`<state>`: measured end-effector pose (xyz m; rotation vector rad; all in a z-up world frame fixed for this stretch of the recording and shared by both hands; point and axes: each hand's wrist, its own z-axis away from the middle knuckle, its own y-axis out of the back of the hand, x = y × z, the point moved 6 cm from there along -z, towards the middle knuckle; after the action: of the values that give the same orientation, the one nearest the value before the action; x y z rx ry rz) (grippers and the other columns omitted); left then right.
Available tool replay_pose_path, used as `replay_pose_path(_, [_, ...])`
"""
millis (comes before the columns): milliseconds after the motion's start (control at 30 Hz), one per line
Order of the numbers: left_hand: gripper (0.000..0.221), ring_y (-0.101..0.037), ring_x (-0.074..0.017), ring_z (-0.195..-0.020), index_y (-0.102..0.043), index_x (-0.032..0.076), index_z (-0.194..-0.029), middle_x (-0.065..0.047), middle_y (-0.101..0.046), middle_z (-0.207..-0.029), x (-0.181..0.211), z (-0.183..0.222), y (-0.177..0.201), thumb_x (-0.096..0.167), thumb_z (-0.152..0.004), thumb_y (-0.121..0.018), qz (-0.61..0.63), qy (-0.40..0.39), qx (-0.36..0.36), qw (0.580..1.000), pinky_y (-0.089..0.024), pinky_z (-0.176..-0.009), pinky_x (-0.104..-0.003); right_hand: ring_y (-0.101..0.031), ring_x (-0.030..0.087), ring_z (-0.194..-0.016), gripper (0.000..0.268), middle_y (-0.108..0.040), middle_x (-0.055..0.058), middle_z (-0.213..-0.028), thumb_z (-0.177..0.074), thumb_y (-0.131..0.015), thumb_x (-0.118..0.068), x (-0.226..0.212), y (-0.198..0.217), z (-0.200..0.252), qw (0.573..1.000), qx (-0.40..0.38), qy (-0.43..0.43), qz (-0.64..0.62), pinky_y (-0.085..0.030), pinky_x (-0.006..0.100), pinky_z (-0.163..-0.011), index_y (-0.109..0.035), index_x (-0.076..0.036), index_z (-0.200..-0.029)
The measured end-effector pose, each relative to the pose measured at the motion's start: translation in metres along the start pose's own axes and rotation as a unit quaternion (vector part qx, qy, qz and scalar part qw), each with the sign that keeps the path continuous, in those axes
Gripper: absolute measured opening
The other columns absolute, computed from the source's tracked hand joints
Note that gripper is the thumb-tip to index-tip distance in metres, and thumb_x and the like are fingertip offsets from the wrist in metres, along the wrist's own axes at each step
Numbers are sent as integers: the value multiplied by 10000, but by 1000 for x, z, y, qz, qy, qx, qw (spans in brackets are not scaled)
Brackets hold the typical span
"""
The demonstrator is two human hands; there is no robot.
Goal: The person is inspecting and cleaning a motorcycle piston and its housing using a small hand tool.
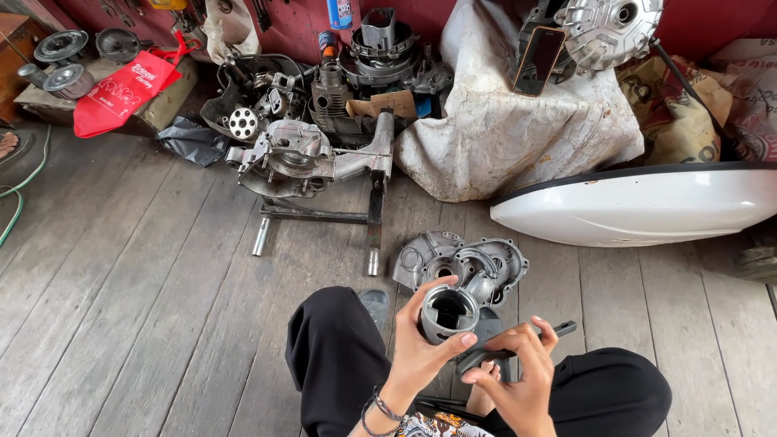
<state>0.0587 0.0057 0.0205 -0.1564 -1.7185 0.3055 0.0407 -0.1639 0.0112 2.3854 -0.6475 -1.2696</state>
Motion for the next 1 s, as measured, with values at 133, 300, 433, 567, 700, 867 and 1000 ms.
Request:
replay_pose_path(133, [675, -669, -151, -908, -635, 9, -1278, -70, -741, -1030, 10, -2, 4, 179, -665, -861, -9, -13, 11, 1000, -547, -869, -284, -545, 159, -686, 558, -601, 0, -699, -496, -887, -476, 8, -5, -3, 999, 24, 32, -7, -305, 468, -1166, -623, -78, -783])
replay_pose_path(300, [634, -681, -153, -862, -618, 31, -1203, -68, -732, -967, 6, 7, 26, 181, -647, -884, -18, -12, 48, 999, -550, -840, -289, -572, 130, -665, 593, -621, -35, -662, -455, -846, -586, 5, -24, 1, 998, 22, 17, -51, -313, 456, -1129, -611, -111, -721])
replay_pose_path(433, [623, -673, -157, -920, -617, 46, -1180, -58, -712, -1025, 10, 7, 44, 229, -653, -894, -40, -27, 95, 994, -535, -892, -295, -588, 135, -679, 572, -642, -35, -684, -527, -821, -611, -8, -48, -3, 993, -53, 66, -88, -321, 466, -1113, -632, -111, -730])
replay_pose_path(567, [643, -668, -147, -881, -569, 60, -1194, -36, -711, -988, 17, 13, 55, 263, -675, -891, -79, -48, 128, 987, -544, -864, -291, -544, 175, -804, 516, -625, 27, -793, -543, -892, -382, 16, -57, -3, 994, -58, 17, -91, -396, 373, -919, -646, -53, -855])
replay_pose_path(700, [644, -651, -150, -883, -508, 68, -1240, -46, -676, -1001, 19, 19, 54, 275, -736, -851, -68, -72, 154, 983, -545, -852, -304, -531, 169, -831, 490, -657, 63, -806, -567, -909, -336, 35, -76, 27, 991, -65, -76, -90, -504, 278, -648, -689, -18, -869])
replay_pose_path(867, [613, -631, -190, -977, -427, 32, -1399, -98, -652, -1142, 28, 22, 41, 191, -878, -709, -70, -108, 105, 986, -511, -906, -319, -501, 175, -846, 374, -619, 94, -939, -666, -862, -170, 48, -65, 17, 988, -36, -89, -123, -461, 274, -701, -659, 2, -928])
replay_pose_path(1000, [619, -645, -207, -993, -472, 15, -1399, -116, -667, -1183, 22, 14, 25, 159, -854, -726, -87, -113, 71, 987, -519, -902, -319, -532, 152, -733, 292, -621, 59, -871, -833, -681, -264, 45, -62, 28, 991, -51, -57, -107, -451, 261, -632, -669, -7, -972])
